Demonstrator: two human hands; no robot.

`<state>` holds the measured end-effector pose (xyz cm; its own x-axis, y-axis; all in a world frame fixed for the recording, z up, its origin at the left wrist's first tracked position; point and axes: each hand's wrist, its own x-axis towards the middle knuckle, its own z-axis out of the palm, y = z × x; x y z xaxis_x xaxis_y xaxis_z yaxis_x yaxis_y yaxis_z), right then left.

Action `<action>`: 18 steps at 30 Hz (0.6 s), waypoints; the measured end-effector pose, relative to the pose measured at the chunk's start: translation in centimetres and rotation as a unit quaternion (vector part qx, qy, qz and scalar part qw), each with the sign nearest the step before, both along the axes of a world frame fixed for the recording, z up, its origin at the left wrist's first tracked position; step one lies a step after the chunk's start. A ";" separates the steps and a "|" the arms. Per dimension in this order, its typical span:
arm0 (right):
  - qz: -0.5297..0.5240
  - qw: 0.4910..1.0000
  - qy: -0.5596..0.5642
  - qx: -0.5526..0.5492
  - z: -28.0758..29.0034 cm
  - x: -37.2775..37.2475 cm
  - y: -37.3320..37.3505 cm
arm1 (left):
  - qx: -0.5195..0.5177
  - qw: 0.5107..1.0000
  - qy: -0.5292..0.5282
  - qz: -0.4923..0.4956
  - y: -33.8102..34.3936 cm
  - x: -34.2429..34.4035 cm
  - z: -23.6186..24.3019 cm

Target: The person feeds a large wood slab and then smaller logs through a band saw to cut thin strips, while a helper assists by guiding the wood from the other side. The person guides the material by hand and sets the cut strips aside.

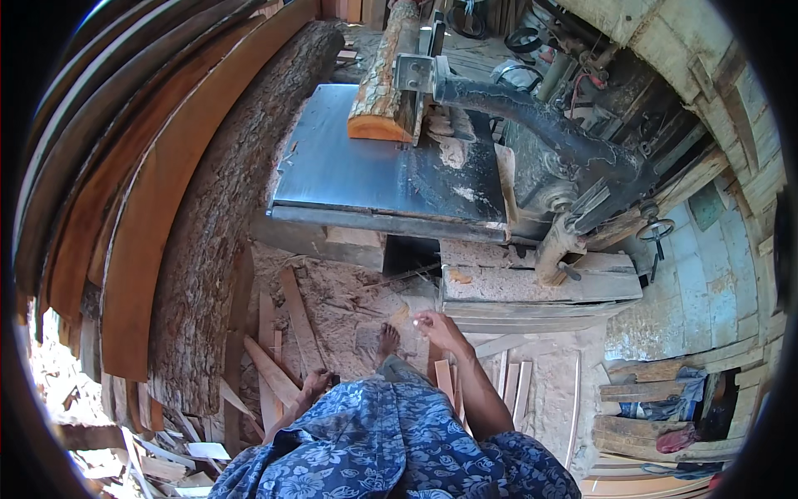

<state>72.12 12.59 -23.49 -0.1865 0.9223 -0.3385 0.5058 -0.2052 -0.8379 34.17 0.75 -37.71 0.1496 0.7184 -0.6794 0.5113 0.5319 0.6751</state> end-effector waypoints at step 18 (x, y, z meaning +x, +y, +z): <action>-0.405 0.489 -0.503 0.586 30.0 12.1 25.5 | -0.041 0.964 -0.065 0.255 12.2 2.4 0.9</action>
